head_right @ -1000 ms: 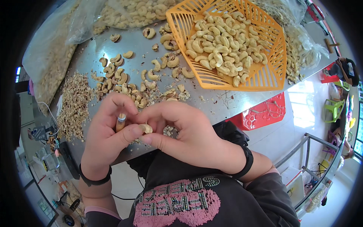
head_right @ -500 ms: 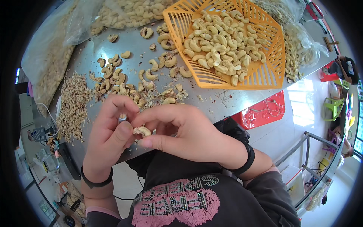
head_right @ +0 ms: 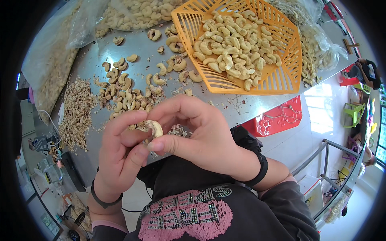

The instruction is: Sorting and trimming cashew nuts with a small blade.

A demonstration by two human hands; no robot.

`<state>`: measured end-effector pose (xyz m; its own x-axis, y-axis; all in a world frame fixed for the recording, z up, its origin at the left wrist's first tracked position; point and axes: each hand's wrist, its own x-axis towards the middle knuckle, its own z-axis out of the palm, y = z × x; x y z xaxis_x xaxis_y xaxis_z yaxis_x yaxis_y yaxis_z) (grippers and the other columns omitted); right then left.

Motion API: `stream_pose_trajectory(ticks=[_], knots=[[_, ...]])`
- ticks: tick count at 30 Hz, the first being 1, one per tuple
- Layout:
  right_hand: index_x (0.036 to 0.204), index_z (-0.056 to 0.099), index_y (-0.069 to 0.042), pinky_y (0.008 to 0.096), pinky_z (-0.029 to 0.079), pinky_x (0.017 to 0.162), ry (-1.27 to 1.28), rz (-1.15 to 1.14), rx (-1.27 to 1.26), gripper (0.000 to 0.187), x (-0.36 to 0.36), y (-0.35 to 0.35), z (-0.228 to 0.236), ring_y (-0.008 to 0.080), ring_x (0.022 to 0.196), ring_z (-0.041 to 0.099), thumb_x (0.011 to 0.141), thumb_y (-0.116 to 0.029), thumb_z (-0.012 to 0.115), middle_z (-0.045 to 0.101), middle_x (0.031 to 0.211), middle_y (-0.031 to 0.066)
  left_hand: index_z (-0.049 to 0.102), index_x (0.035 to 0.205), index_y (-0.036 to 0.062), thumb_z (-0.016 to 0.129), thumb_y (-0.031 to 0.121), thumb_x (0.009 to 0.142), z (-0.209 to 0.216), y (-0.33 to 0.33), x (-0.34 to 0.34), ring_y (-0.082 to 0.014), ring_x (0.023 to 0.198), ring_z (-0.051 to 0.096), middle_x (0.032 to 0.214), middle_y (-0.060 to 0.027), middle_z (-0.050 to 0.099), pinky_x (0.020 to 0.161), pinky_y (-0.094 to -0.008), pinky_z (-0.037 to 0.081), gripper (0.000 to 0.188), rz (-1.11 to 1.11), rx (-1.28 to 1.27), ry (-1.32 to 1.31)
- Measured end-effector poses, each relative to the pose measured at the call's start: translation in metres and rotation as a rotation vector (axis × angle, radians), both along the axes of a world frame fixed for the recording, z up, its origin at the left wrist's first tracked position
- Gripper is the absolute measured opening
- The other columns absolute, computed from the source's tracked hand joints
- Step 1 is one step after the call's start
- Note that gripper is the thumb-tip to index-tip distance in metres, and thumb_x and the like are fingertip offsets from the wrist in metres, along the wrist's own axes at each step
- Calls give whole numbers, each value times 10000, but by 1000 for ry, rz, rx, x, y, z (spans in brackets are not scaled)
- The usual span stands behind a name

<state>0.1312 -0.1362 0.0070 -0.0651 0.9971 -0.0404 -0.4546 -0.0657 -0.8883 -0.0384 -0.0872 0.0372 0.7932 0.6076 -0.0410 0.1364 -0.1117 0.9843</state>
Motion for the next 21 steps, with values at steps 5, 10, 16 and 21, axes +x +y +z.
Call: stream_pose_trajectory(ticks=[5, 10, 16, 21], knots=[[919, 519, 2, 238, 430, 675, 34, -20, 68, 285, -2, -3, -2, 101, 733, 534, 676, -19, 668, 556, 805, 45, 260, 1195, -2, 475, 75, 811, 3, -4, 4, -89, 569, 484, 730, -101, 575, 516, -179, 350, 447, 56, -229, -40], [884, 536, 3, 241, 428, 679, 13, -9, 166, 270, -3, -2, -2, 109, 746, 538, 659, -20, 684, 554, 799, 46, 274, 1185, -10, 507, 138, 802, 8, -3, 1, -65, 475, 448, 694, -121, 575, 420, -149, 307, 472, 63, -372, -92], [866, 548, -1, 240, 427, 679, -12, 3, 188, 275, -2, -3, -1, 119, 751, 546, 645, -48, 703, 566, 811, 61, 262, 1223, 2, 458, 51, 827, 7, 4, -5, -113, 745, 561, 785, -73, 594, 770, -255, 415, 445, -42, -457, -121], [850, 554, -5, 236, 424, 667, -85, -10, 259, 290, -3, -3, -5, 118, 740, 548, 625, -74, 723, 576, 834, 75, 339, 1193, 12, 480, 39, 813, 5, 3, -5, -138, 753, 584, 871, -80, 592, 706, -245, 443, 407, -22, -272, -79]])
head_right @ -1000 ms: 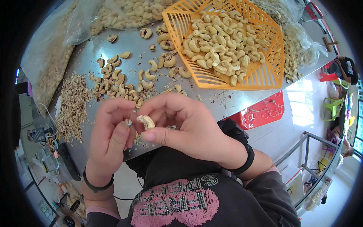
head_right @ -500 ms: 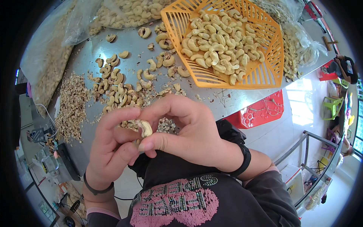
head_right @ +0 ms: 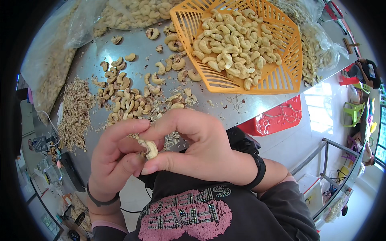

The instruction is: Sorting and trimming cashew nuts with a small blade.

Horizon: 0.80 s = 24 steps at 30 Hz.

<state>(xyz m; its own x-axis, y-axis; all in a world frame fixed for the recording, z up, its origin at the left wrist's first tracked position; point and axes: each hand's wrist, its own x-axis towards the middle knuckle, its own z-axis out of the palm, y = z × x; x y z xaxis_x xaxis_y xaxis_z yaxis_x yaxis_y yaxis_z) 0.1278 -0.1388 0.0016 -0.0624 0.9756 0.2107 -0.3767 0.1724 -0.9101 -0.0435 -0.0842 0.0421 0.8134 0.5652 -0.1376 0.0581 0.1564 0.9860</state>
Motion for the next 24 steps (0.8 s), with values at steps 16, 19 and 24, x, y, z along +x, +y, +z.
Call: stream_pose_trajectory(ticks=[16, 19, 24], knots=[[891, 501, 5, 219, 421, 678, 102, -129, -191, 297, -11, -2, 1, 78, 734, 502, 664, -35, 689, 537, 802, 33, 573, 997, 33, 599, 34, 624, -17, -2, 11, -179, 598, 564, 796, -86, 597, 477, -236, 419, 375, 267, 1194, 217], [906, 490, 2, 226, 424, 695, 200, -72, -249, 288, -10, -2, 2, 85, 762, 511, 683, -30, 671, 542, 827, 43, 568, 1003, 18, 590, 20, 680, -11, -1, 9, -173, 634, 578, 828, -92, 600, 518, -229, 435, 324, 232, 909, 188], [923, 484, -3, 239, 429, 721, 317, 32, -327, 277, -6, -1, 4, 109, 819, 528, 702, -20, 648, 547, 865, 55, 521, 1076, 14, 540, 3, 769, -3, -3, 4, -149, 733, 593, 892, -90, 606, 626, -227, 462, 307, 214, 354, 103]])
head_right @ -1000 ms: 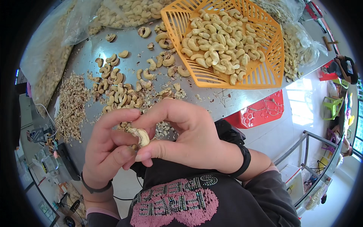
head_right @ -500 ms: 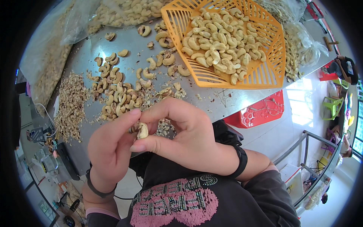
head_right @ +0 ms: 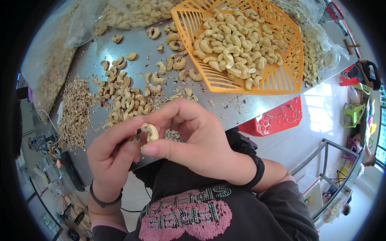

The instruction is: Sorting and trimming cashew nuts with a small blade.

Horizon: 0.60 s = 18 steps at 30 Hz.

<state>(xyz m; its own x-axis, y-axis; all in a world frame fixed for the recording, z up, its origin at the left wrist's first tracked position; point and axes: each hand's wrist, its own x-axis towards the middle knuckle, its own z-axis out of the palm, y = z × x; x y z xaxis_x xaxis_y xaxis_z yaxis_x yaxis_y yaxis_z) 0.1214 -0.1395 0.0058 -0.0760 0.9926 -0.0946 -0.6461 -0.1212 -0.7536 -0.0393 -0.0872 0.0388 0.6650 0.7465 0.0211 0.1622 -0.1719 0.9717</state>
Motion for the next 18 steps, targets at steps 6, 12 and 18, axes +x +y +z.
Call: stream_pose_trajectory(ticks=[6, 12, 18], knots=[[950, 509, 4, 248, 428, 757, -112, -30, 75, 293, 3, -2, -1, 121, 852, 535, 695, -15, 652, 550, 904, 65, 431, 1170, 18, 539, 15, 773, 11, 2, -1, -129, 776, 582, 1020, -105, 566, 687, -220, 453, 412, -67, -270, -40], [927, 540, 10, 255, 429, 795, -122, 0, 84, 291, 1, -4, 4, 138, 879, 552, 671, -19, 674, 564, 910, 80, 359, 1210, -19, 570, 142, 772, 8, 3, -3, -27, 537, 445, 786, -55, 585, 464, -141, 337, 512, -110, -345, -29], [896, 567, 8, 248, 449, 746, -129, -26, 125, 268, -3, -5, 4, 138, 818, 572, 661, -40, 687, 584, 876, 88, 414, 1173, -21, 559, 142, 777, 14, 3, -2, -50, 568, 485, 798, -57, 592, 495, -164, 367, 453, -105, -364, 8]])
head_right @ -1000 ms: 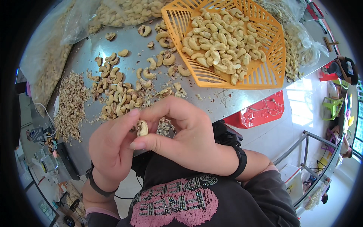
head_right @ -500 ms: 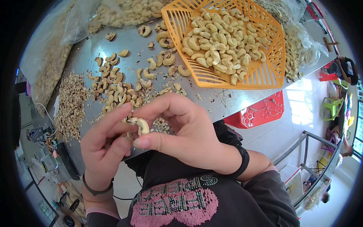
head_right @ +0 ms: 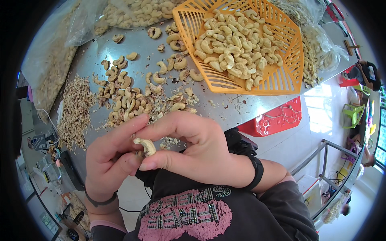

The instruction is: Sorting and trimming cashew nuts with a small blade.

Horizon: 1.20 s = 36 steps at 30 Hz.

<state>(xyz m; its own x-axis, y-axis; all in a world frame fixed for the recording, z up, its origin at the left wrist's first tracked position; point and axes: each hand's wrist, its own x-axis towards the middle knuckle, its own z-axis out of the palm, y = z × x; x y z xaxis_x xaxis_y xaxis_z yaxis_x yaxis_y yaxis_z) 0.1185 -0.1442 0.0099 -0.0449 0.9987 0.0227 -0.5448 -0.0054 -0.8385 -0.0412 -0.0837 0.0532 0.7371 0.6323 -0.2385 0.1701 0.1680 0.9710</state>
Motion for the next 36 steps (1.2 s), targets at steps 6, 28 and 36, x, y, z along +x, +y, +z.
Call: stream_pose_trajectory(ticks=[6, 28, 36], knots=[[892, 562, 10, 241, 443, 733, -189, -120, 69, 284, -2, -1, -3, 130, 811, 562, 646, -36, 698, 575, 863, 80, 466, 1159, 71, 554, 33, 738, -12, 3, 0, -197, 667, 587, 834, -93, 600, 590, -239, 451, 432, -32, 580, 51], [875, 570, -11, 241, 450, 671, -96, -19, 10, 245, -1, 0, -3, 126, 736, 578, 667, -67, 687, 594, 806, 66, 280, 1217, -31, 525, 229, 811, 0, 2, 1, -55, 534, 472, 699, -75, 569, 445, -156, 308, 541, -39, -219, -69], [855, 585, -22, 221, 441, 651, -259, -128, 3, 281, -4, -3, -5, 127, 717, 582, 629, -114, 725, 602, 781, 64, 452, 1127, -18, 531, 160, 805, -2, 1, -1, -109, 701, 553, 819, -78, 594, 610, -220, 422, 376, -43, 257, 104]])
